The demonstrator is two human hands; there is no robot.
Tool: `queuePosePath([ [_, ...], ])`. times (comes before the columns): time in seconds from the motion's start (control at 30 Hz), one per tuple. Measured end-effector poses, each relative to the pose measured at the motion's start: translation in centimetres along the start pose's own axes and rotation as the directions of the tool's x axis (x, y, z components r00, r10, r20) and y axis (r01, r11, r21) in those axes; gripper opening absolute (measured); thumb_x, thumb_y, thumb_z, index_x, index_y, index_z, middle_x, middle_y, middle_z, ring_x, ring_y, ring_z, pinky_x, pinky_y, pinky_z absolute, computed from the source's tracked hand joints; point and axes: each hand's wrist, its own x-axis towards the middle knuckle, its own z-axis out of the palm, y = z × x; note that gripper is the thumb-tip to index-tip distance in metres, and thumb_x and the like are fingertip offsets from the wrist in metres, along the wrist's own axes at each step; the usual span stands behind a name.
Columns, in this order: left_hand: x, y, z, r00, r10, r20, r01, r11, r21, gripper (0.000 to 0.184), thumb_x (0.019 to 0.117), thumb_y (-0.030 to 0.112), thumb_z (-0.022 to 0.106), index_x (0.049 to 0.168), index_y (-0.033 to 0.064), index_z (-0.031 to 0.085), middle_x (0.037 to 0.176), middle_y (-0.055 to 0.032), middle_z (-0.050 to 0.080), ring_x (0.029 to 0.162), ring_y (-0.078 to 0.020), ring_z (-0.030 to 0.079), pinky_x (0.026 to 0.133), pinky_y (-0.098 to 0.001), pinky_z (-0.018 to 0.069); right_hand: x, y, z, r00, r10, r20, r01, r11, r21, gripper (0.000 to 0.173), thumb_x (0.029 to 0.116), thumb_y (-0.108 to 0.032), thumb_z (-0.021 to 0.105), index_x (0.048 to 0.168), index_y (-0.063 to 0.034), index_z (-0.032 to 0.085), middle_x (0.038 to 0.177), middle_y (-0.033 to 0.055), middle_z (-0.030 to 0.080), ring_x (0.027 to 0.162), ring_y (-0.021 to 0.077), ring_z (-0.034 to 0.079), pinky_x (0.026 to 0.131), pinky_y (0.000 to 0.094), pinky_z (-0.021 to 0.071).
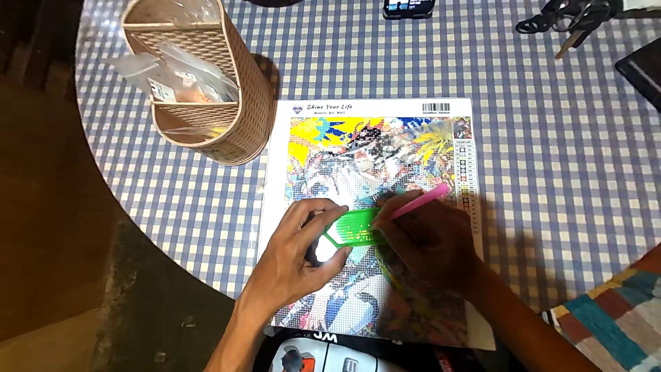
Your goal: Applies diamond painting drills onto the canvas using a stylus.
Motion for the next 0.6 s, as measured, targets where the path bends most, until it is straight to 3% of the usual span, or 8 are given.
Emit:
queuePosePath([
  [0.13, 0.01, 0.0, 0.01, 1.0, 0.0, -0.004, 0.0, 1.0, -0.022, 0.047, 0.0909, 0.04, 0.073, 0.13, 0.0151, 0.071, 0.127, -0.0009, 0.063, 0.111, -0.008, 0.059, 0.091, -0.024, 0.0517, 0.19, 0.21, -0.21, 0.999, 0.05, -0.017, -0.049, 0.998, 0.043, 0.013, 0.0972, -0.015, 0.067, 0.101, -0.0029, 0.07, 0.096, 0.0016, 0.072, 0.085, 0.0039, 0.068, 0.074, 0.0211, 0.06],
  [0.6, 0.05, 0.01, -0.01, 1.0, 0.011, -0.002, -0.011, 1.0, -0.012, 0.047, 0.0917, 0.041, 0.072, 0.131, 0.0156, 0.071, 0.127, -0.0009, 0.063, 0.11, -0.0077, 0.058, 0.09, -0.0236, 0.051, -0.15, 0.07, 0.14, 0.998, -0.039, 0.039, 0.04, 0.998, -0.04, 0.012, 0.0975, -0.013, 0.067, 0.099, -0.0015, 0.071, 0.097, 0.0055, 0.072, 0.089, 0.0045, 0.068, 0.077, 0.0187, 0.0583],
])
